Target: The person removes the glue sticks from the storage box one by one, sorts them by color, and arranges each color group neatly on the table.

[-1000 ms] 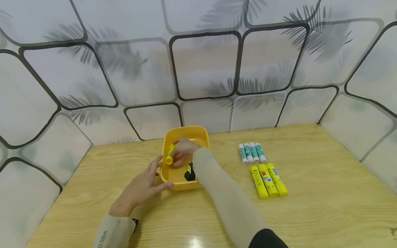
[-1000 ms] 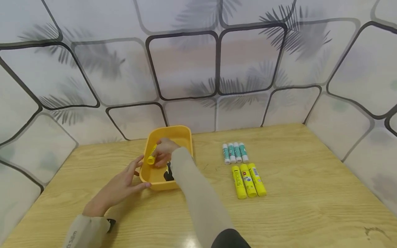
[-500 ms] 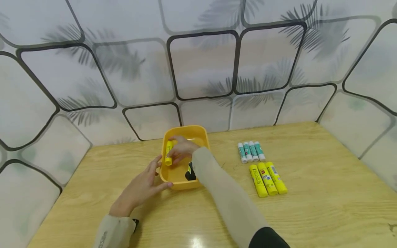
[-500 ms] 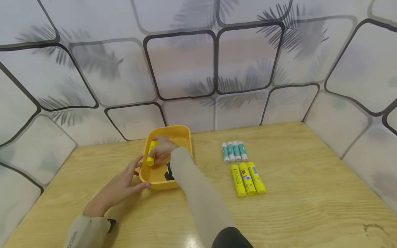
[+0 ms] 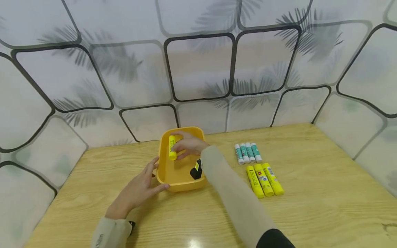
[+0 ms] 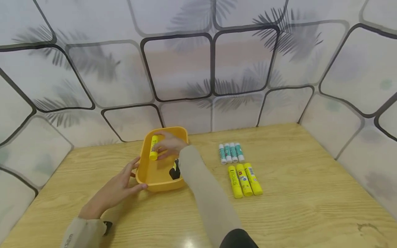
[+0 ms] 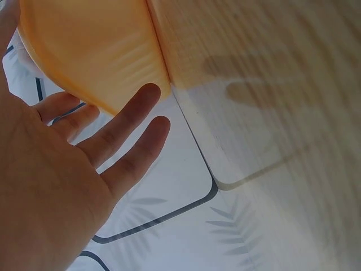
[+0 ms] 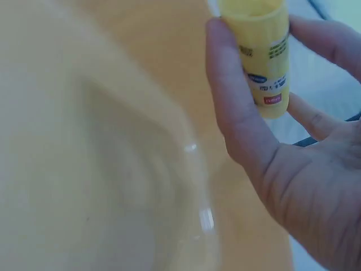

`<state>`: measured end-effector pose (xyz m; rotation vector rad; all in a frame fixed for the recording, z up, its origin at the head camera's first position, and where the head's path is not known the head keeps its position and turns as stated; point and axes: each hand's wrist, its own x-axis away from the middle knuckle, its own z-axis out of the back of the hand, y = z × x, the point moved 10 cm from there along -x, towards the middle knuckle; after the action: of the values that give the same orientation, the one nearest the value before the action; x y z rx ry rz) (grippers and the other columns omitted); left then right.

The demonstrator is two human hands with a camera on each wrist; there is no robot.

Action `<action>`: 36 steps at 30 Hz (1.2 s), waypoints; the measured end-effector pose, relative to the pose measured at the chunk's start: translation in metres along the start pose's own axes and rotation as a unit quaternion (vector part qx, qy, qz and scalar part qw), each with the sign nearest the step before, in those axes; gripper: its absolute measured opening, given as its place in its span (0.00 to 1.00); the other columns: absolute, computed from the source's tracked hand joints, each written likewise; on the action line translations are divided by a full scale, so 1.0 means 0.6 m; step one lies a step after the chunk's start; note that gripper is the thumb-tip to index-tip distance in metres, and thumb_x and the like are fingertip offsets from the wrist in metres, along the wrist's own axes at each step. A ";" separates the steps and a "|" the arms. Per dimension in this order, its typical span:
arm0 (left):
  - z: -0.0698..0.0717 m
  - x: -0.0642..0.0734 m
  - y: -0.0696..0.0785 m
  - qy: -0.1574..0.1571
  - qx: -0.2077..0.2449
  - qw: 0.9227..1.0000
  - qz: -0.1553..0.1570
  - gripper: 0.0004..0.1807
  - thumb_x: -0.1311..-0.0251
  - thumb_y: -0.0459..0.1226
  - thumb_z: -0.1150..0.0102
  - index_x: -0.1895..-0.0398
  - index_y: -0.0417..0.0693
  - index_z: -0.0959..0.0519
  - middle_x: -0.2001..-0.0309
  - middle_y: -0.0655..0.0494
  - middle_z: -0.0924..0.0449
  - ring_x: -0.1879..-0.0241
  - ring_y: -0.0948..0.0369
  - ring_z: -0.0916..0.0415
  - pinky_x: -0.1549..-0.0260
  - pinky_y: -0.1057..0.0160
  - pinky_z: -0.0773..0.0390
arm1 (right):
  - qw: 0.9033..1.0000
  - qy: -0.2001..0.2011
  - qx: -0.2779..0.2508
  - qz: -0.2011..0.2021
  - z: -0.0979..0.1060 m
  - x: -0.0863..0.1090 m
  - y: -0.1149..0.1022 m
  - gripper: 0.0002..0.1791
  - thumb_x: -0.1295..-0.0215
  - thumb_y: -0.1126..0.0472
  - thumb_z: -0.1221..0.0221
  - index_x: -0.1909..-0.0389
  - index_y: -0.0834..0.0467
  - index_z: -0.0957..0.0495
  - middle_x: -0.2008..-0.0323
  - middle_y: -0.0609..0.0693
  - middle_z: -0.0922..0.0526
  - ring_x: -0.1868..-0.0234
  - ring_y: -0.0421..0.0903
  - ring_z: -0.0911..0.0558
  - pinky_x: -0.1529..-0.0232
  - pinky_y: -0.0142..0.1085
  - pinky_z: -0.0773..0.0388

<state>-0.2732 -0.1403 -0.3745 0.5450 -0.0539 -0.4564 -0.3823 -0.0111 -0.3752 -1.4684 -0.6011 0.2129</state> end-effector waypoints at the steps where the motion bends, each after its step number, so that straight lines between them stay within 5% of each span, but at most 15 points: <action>1: 0.001 0.001 -0.001 0.000 0.000 1.000 0.001 0.54 0.34 0.60 0.40 0.20 0.41 0.56 0.29 0.35 0.35 0.43 0.42 0.23 0.45 0.37 0.24 | 1.000 -0.001 -0.003 0.001 -0.001 0.001 -0.004 0.41 0.33 0.73 0.39 0.22 0.54 0.43 0.51 0.63 0.20 0.54 0.56 0.15 0.55 0.50 0.15; 19: -0.005 0.003 -0.007 -0.019 0.012 1.000 0.015 0.54 0.34 0.61 0.41 0.19 0.43 0.56 0.28 0.35 0.37 0.45 0.43 0.22 0.48 0.36 0.23 | 0.995 0.045 0.081 -0.019 0.045 0.045 -0.027 0.40 0.37 0.73 0.37 0.25 0.56 0.38 0.49 0.62 0.24 0.60 0.53 0.17 0.61 0.46 0.13; 36: 0.004 0.003 -0.005 0.002 0.010 1.000 0.003 0.53 0.35 0.60 0.39 0.19 0.44 0.53 0.29 0.36 0.35 0.50 0.49 0.20 0.50 0.39 0.21 | 0.992 0.043 0.122 -0.001 0.098 0.090 -0.048 0.40 0.36 0.71 0.37 0.24 0.58 0.42 0.42 0.65 0.30 0.60 0.52 0.20 0.60 0.44 0.14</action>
<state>-0.2734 -0.1444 -0.3743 0.5657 -0.0565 -0.4491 -0.3731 0.0629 -0.3348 -1.2334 -0.4884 0.2131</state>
